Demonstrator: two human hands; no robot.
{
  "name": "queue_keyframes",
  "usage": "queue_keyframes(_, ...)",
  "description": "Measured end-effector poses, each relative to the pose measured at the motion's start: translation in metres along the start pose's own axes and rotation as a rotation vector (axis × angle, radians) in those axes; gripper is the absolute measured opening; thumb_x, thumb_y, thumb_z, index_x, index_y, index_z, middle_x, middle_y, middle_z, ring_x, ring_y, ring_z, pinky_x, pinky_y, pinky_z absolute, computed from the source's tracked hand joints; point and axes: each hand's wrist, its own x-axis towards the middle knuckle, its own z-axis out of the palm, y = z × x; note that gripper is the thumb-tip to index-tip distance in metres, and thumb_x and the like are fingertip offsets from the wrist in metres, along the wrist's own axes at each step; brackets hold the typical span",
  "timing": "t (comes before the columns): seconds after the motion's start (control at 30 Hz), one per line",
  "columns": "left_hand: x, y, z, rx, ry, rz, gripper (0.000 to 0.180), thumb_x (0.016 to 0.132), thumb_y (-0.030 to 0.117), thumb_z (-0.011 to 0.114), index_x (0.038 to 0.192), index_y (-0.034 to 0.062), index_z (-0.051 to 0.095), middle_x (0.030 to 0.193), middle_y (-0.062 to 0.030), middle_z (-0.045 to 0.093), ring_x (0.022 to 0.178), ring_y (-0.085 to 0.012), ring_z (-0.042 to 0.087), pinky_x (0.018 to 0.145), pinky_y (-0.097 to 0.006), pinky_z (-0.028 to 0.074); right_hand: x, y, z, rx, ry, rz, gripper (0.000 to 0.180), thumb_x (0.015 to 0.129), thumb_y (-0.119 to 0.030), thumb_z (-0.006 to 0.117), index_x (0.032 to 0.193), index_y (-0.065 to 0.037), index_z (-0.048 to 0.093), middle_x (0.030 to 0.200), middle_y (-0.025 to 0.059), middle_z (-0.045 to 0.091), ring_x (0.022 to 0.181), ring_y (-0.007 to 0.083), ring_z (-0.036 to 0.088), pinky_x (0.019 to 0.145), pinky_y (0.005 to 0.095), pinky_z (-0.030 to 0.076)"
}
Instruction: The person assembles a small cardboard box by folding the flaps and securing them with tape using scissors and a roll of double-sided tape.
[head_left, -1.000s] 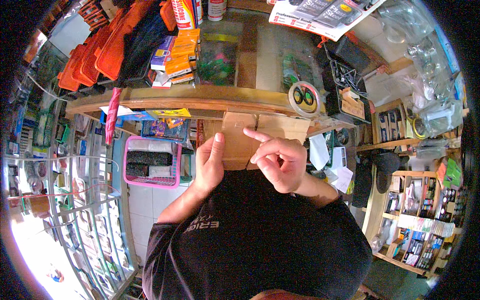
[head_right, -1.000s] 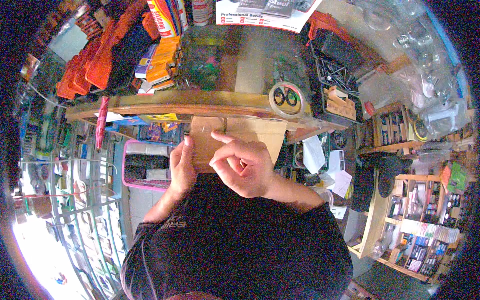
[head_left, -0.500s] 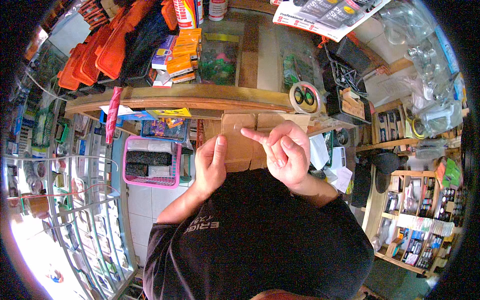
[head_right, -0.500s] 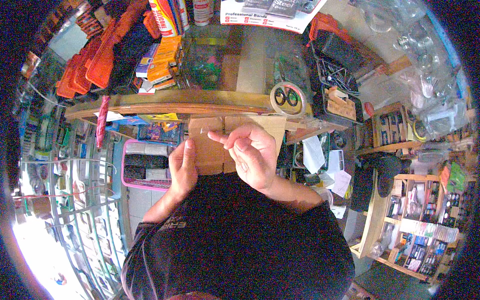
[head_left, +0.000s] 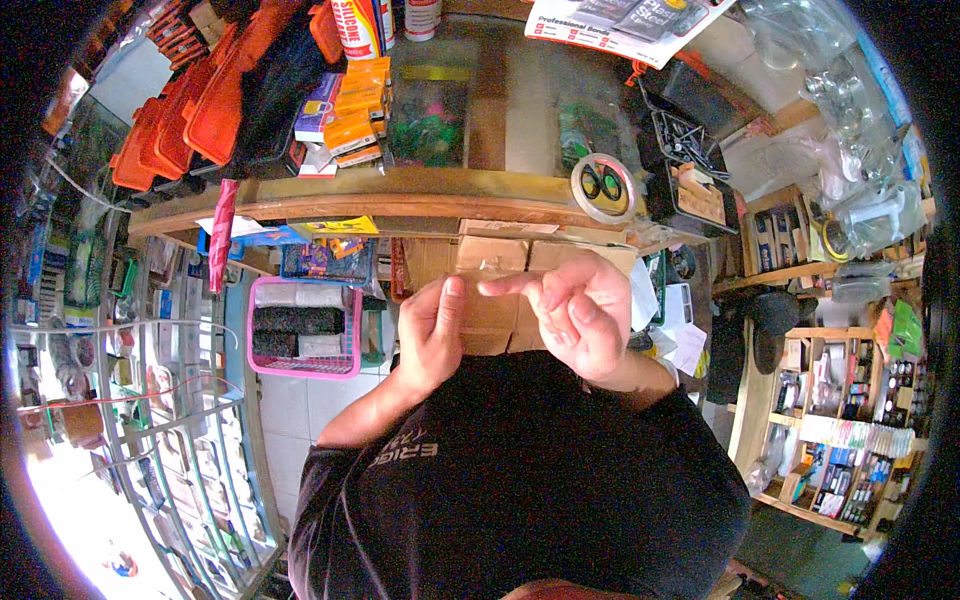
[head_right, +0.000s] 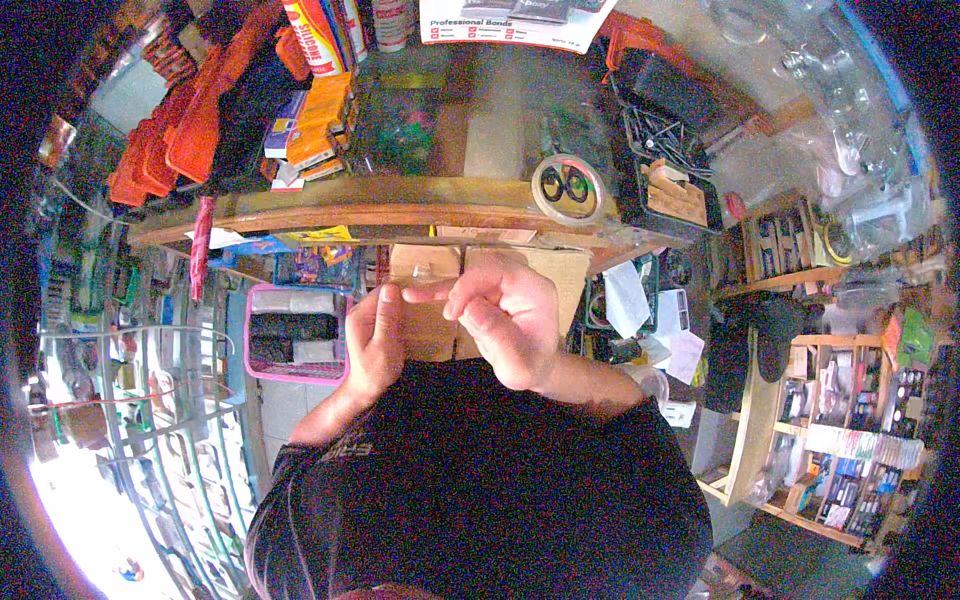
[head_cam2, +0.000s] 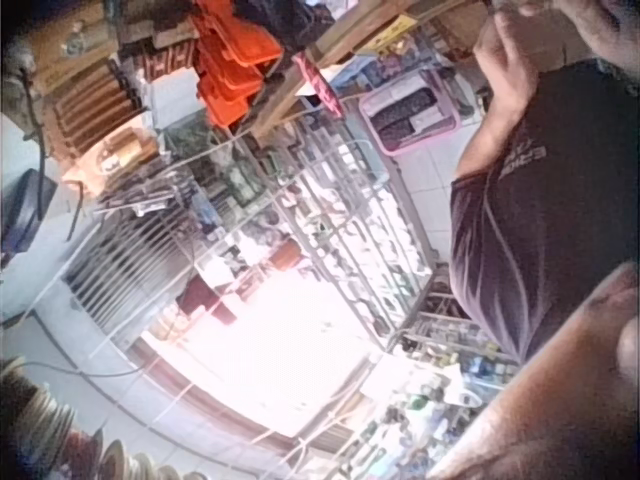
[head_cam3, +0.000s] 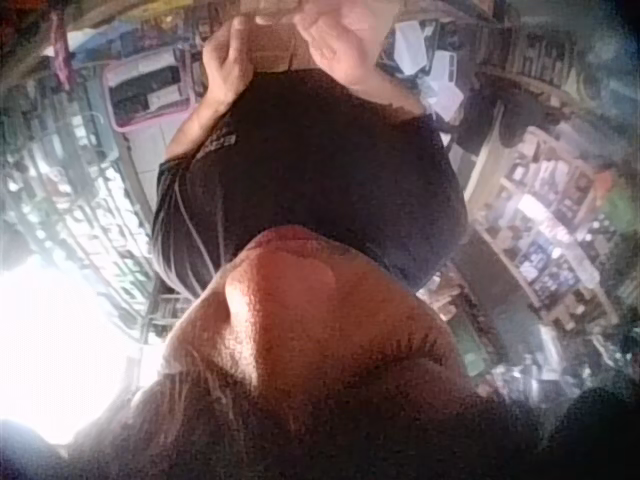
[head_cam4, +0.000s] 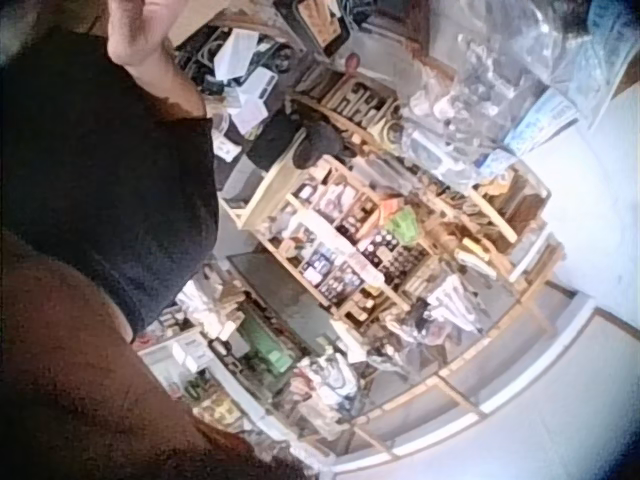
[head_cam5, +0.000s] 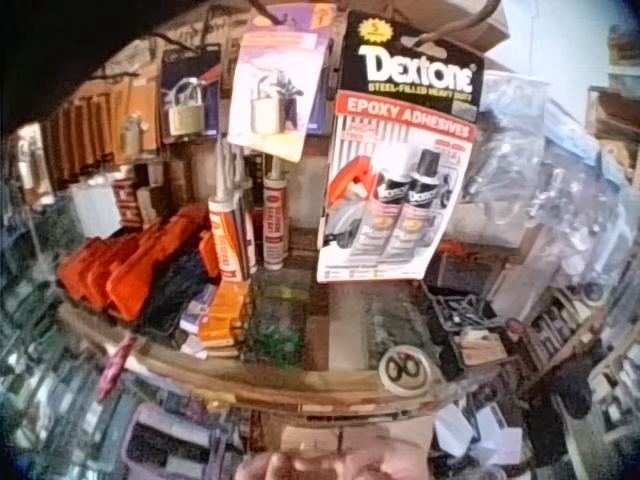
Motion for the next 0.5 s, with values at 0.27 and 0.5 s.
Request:
queue_keyframes(0.27, -0.003, -0.001, 0.000, -0.075, 0.018, -0.080, 0.042, 0.100, 0.026, 0.041, 0.068, -0.0009, 0.044, 0.061, -0.0003, 0.039, 0.061, -0.0096, 0.032, 0.052, -0.028, 0.030, -0.006, -0.001, -0.006, -0.537, -0.061, -0.174, 0.003, 0.078, -0.003, 0.060, 0.078, -0.006, 0.059, 0.045, -0.0050, 0.036, 0.039, 0.0051, 0.035, 0.095, 0.0447, 0.046)
queue_keyframes(0.5, -0.003, 0.008, 0.002, -0.012, 0.034, 0.015, 0.040, 0.100, 0.024, 0.041, 0.068, -0.0008, 0.043, 0.061, -0.0036, 0.038, 0.059, -0.0121, 0.033, 0.052, -0.029, 0.031, -0.006, -0.007, -0.008, -0.593, -0.092, -0.139, 0.001, 0.080, -0.005, 0.059, 0.080, -0.006, 0.059, 0.048, -0.0040, 0.039, 0.042, 0.0041, 0.037, 0.091, 0.0425, 0.048)
